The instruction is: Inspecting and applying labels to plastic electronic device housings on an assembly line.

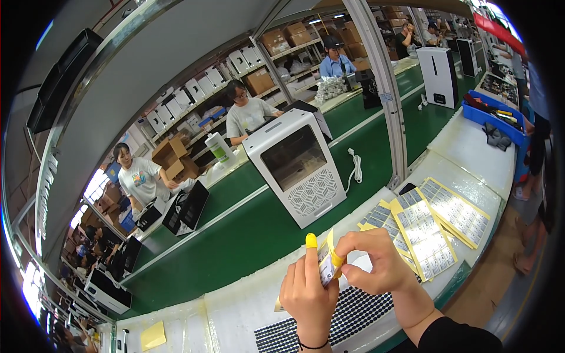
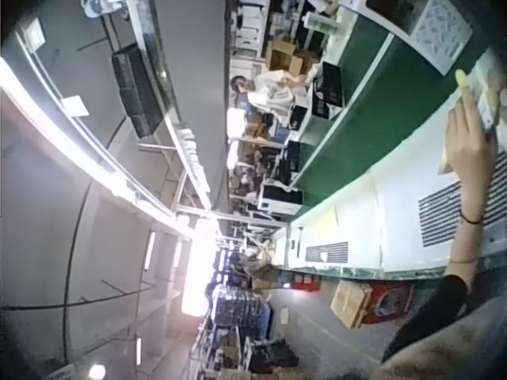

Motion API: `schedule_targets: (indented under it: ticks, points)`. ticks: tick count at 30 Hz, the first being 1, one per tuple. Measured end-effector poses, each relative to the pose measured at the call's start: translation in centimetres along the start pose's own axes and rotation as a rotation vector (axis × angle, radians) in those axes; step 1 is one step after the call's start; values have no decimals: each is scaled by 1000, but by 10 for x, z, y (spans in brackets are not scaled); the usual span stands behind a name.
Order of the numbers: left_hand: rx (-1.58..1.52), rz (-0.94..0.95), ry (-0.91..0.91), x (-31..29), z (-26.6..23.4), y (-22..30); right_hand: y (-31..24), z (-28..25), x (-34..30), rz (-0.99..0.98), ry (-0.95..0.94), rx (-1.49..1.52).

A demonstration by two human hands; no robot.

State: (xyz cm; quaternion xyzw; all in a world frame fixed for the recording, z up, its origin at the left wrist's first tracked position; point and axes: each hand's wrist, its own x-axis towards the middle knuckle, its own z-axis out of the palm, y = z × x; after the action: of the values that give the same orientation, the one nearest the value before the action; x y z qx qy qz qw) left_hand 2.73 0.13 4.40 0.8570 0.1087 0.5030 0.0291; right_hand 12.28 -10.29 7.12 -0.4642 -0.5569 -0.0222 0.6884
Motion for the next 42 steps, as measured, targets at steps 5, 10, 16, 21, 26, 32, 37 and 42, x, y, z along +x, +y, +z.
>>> schedule_targets:
  ticks: [5, 10, 16, 21, 26, 32, 37, 42]
  points:
    - [29, 1, -14, 0, -1, 1, 0, 0, 0, 4, -1, -28]
    - [53, 30, 28, 2, -1, 0, 0, 0, -1, 46, -14, 21]
    - [94, 48, 71, 3, 2, -1, 3, -1, -1, 77, -22, 26]
    - [122, 49, 90, 3, 3, -1, 3, -2, -2, 83, -17, 31]
    - [95, 51, 106, 3, 3, -4, -2, -1, 0, 96, -20, 69]
    - [48, 36, 101, 3, -1, -3, 2, 1, -1, 150, -56, 142]
    - [-41, -5, 94, 3, -2, -5, 3, -1, -1, 159, -130, 214]
    - [-146, -86, 84, 0, -1, -8, 6, 7, 0, 168, -103, 264]
